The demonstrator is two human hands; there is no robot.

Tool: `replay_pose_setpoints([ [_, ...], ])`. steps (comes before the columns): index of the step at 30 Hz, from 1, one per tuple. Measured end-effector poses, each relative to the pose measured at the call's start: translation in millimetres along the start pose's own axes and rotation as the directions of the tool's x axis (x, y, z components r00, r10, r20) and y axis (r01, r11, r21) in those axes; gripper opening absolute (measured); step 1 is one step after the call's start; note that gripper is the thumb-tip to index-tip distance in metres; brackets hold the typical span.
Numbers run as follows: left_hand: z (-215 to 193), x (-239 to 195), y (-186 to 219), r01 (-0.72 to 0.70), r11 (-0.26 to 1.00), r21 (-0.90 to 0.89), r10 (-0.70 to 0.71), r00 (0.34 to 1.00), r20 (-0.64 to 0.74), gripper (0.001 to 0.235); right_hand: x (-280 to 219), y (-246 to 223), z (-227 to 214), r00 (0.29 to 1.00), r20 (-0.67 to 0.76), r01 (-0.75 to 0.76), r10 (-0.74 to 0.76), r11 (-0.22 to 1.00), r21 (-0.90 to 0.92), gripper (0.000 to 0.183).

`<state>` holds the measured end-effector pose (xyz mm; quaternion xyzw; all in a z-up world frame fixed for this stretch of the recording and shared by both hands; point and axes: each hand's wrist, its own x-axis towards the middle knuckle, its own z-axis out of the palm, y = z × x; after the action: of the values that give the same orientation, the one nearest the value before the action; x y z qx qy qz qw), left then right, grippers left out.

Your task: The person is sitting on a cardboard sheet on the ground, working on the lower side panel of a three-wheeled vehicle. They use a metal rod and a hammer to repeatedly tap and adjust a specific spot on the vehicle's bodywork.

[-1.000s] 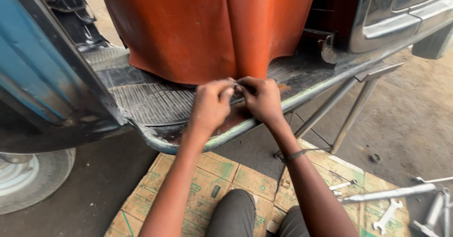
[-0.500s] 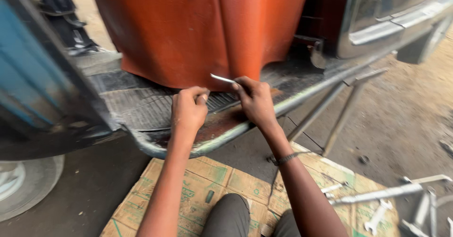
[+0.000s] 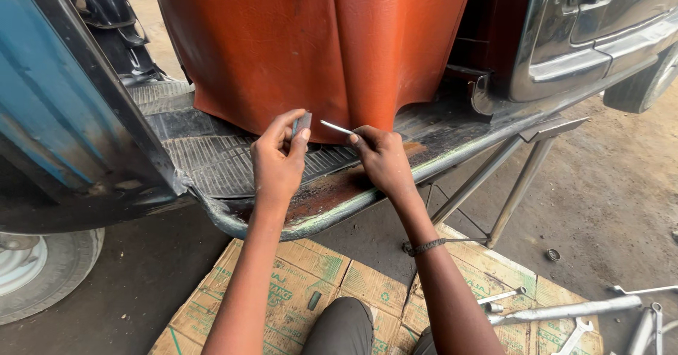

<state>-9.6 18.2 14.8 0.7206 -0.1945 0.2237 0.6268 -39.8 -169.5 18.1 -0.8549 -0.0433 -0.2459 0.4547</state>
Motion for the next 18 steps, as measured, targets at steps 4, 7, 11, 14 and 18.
replay_pose_setpoints([
  [4,2.8,-0.2,-4.8,-0.012,1.000,0.010,0.012,0.999,0.050,0.028,4.3,3.7,-0.4,0.994,0.085,-0.073,0.073,0.997,0.000,0.025],
  [7,3.9,1.0,-7.8,-0.009,0.999,0.038,0.007,0.998,0.055,0.027,7.8,3.3,-2.9,0.987,0.135,-0.087,0.089,0.996,-0.018,0.027],
  [11,1.2,0.0,-5.3,0.037,0.997,0.067,-0.037,0.999,0.008,0.029,7.0,1.0,-5.9,0.971,0.176,-0.172,0.160,0.984,0.056,0.026],
  [14,1.6,-0.3,-1.6,0.025,0.998,0.049,-0.026,0.999,0.021,0.030,5.3,3.3,-8.0,0.970,0.193,-0.174,0.148,0.977,0.122,0.025],
  [18,3.1,-1.3,0.3,-0.026,1.000,0.002,0.026,0.999,0.048,0.033,5.0,9.6,-8.3,0.979,0.194,-0.106,0.056,0.960,0.259,0.025],
])
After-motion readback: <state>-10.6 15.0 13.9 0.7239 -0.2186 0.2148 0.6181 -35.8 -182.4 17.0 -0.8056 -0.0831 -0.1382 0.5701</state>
